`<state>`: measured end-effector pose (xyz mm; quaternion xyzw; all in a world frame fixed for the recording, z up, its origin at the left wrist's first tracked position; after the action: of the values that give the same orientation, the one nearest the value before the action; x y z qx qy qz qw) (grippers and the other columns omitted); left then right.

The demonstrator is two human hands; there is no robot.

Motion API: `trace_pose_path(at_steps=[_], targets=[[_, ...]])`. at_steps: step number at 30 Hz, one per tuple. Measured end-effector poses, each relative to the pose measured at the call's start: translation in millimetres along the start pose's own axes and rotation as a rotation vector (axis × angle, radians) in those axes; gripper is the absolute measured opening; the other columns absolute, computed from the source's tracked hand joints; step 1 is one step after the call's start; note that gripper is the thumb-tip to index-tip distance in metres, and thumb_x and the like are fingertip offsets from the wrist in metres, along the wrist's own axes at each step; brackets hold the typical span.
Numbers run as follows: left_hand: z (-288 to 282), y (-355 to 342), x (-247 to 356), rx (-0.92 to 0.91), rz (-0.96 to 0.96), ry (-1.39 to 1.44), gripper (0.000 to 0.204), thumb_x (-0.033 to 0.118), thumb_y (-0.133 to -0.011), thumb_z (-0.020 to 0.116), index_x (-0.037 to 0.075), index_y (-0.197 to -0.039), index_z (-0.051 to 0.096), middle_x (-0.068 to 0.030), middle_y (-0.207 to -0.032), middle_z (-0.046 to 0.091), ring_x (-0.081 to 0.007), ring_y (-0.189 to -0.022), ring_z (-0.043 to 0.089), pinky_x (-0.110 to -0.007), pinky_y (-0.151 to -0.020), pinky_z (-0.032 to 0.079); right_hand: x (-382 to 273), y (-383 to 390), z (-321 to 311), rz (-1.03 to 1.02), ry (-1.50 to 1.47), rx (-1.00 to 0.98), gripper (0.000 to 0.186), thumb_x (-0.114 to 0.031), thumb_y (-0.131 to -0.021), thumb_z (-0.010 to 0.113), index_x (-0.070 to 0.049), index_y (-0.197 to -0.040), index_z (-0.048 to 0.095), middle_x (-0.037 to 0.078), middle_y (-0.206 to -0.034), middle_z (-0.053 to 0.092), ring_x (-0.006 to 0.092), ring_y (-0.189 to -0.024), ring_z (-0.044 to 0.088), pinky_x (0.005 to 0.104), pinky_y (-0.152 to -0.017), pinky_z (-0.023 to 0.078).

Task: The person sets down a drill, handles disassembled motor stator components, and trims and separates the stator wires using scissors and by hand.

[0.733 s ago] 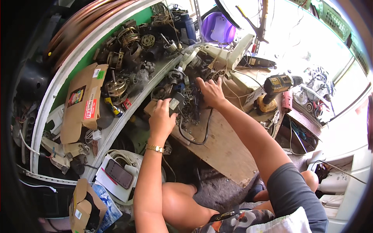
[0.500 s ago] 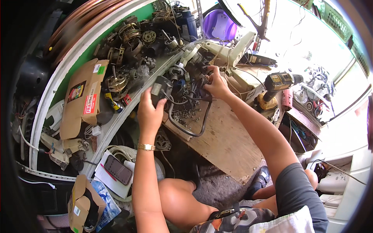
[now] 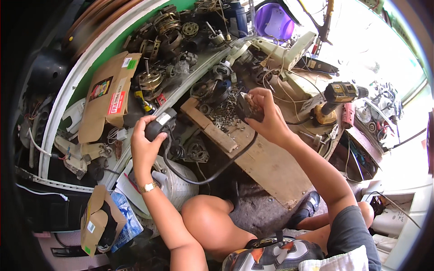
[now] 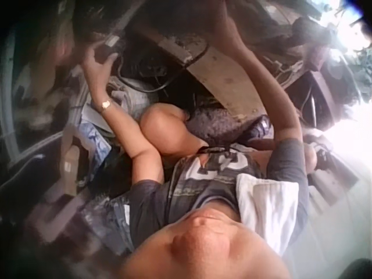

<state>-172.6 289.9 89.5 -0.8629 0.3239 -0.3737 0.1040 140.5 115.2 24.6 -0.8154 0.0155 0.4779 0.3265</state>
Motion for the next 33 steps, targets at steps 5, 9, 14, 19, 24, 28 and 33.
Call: trace_pose_path(at_steps=[5,9,14,19,24,28,33], targets=[[29,30,-33,-0.167,-0.046,-0.058,0.050,0.000,-0.071,0.084,0.005,-0.117,0.063,-0.0160,-0.110,0.066,-0.0385,-0.107,0.065,-0.044,-0.095,0.052,-7,10,26,-0.059,0.112,-0.085,0.066,0.000,-0.081,0.079,-0.005,-0.136,0.043,0.019,-0.122,0.066,0.0367,-0.119,0.065,0.0436,-0.104,0.049],[111,66,-83,-0.384,-0.022,-0.285,0.046,0.006,-0.074,0.084,0.009,-0.113,0.060,-0.0156,-0.111,0.065,-0.0407,-0.110,0.065,-0.051,-0.090,0.053,30,9,65,-0.153,0.292,-0.117,0.059,-0.003,-0.078,0.076,-0.006,-0.131,0.049,0.017,-0.123,0.064,0.0377,-0.121,0.062,0.0501,-0.114,0.038],[192,119,-141,-0.503,-0.212,-0.491,0.049,0.009,-0.080,0.081,0.009,-0.121,0.055,-0.0146,-0.128,0.062,-0.0418,-0.112,0.068,-0.053,-0.088,0.059,70,20,98,-0.130,0.423,-0.124,0.046,0.001,-0.083,0.063,-0.008,-0.128,0.055,0.015,-0.118,0.065,0.0345,-0.121,0.061,0.0554,-0.108,0.035],[218,129,-188,-0.440,-0.280,-0.342,0.055,0.005,-0.080,0.080,0.008,-0.128,0.054,-0.0166,-0.131,0.061,-0.0413,-0.112,0.068,-0.052,-0.088,0.058,63,18,117,-0.231,0.528,-0.129,0.038,0.000,-0.091,0.056,-0.010,-0.128,0.055,0.010,-0.112,0.064,0.0327,-0.114,0.062,0.0598,-0.110,0.035],[210,109,-189,-0.329,-0.339,-0.288,0.026,0.009,-0.088,0.074,0.009,-0.111,0.065,-0.0135,-0.112,0.068,-0.0371,-0.110,0.068,-0.045,-0.088,0.056,65,15,124,-0.220,0.635,-0.312,0.041,-0.005,-0.091,0.060,-0.014,-0.132,0.056,0.007,-0.109,0.060,0.0299,-0.110,0.060,0.0664,-0.113,0.037],[181,28,-82,0.050,0.045,-0.057,0.011,0.014,-0.094,0.069,0.009,-0.104,0.070,-0.0095,-0.099,0.068,-0.0328,-0.096,0.068,-0.044,-0.079,0.055,49,22,80,-0.255,0.640,-0.255,0.052,-0.009,-0.084,0.071,-0.014,-0.135,0.057,0.008,-0.118,0.060,0.0326,-0.117,0.056,0.0616,-0.111,0.039],[194,-57,11,-0.182,0.118,-0.146,0.022,0.025,-0.091,0.077,0.013,-0.110,0.074,-0.0087,-0.104,0.068,-0.0321,-0.096,0.070,-0.044,-0.079,0.056,-63,51,-27,-0.187,0.271,-0.092,0.042,-0.014,-0.081,0.080,-0.007,-0.119,0.066,0.013,-0.121,0.062,0.0343,-0.113,0.059,0.0475,-0.102,0.049]])
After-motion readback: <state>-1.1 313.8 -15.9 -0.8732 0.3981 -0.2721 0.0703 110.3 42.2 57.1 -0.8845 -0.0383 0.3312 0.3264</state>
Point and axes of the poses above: each hand's wrist, its own y-axis away from the middle knuckle, its own z-axis out of the palm, x = y × z, the point moved 5 cm from there along -y, towards the middle knuckle
